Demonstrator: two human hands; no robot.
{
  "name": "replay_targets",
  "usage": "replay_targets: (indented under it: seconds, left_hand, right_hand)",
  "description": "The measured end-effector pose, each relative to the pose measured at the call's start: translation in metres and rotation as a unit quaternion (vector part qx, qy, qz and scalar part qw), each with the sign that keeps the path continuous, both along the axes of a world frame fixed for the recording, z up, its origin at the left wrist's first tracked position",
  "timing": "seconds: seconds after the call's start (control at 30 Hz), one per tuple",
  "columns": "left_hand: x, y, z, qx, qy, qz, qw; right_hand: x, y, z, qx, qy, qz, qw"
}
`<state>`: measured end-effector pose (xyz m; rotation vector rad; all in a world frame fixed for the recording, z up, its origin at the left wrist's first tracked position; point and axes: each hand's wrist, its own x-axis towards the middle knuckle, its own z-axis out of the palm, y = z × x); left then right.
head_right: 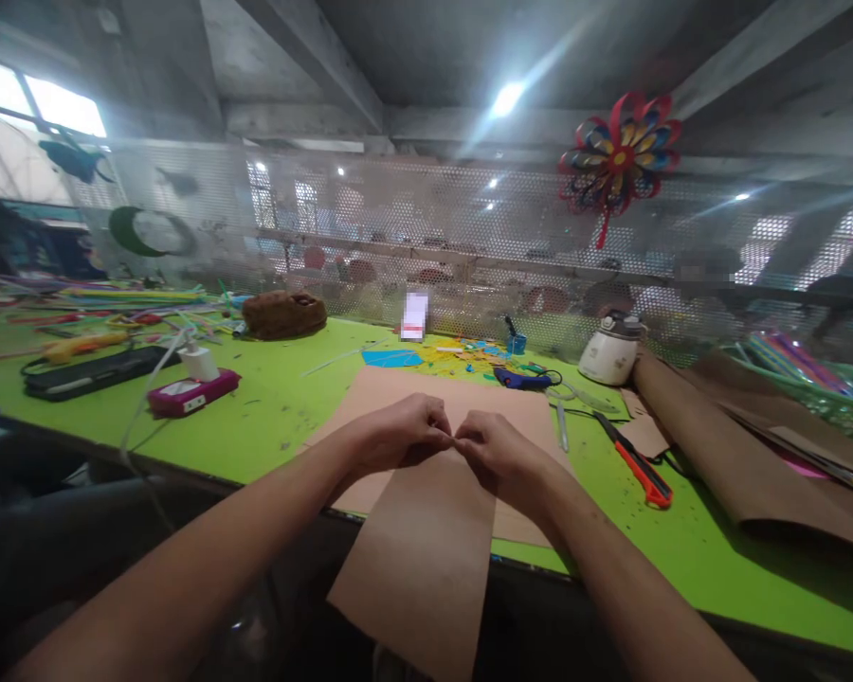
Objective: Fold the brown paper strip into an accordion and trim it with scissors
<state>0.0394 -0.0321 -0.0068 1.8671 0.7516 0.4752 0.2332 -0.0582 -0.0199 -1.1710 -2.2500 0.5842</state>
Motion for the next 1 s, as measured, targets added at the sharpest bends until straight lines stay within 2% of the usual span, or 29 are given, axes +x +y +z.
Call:
replay_targets:
  seconds: [0.07,0.2,0.3,0.6,0.83,1.0]
  left_hand:
    - [0.000,0.002,0.000,0.030,0.016,0.003,0.999]
    - [0.002,0.012,0.000,0.149,0.083,0.021,0.985]
    - [0.002,0.014,0.001,0.160,0.107,0.021,0.981]
    - [0.001,0.020,0.001,0.254,0.158,0.004,0.954]
    - [0.002,0.022,-0.001,0.313,0.177,-0.013,0.933]
    - [0.000,0.028,0.000,0.322,0.204,-0.038,0.924]
  right_hand:
    - [-0.001,0.003,0.000,0.044,-0.028,-0.005,0.999]
    - [-0.002,0.011,-0.006,0.102,-0.062,0.019,0.993]
    - [-0.003,0.013,-0.009,0.125,-0.078,0.017,0.989]
    - [0.002,0.008,-0.007,0.114,-0.079,0.018,0.990]
    - [0.017,0.003,-0.013,0.098,-0.067,-0.040,0.992]
    - [0.023,-0.003,-0.014,0.101,-0.068,-0.058,0.991]
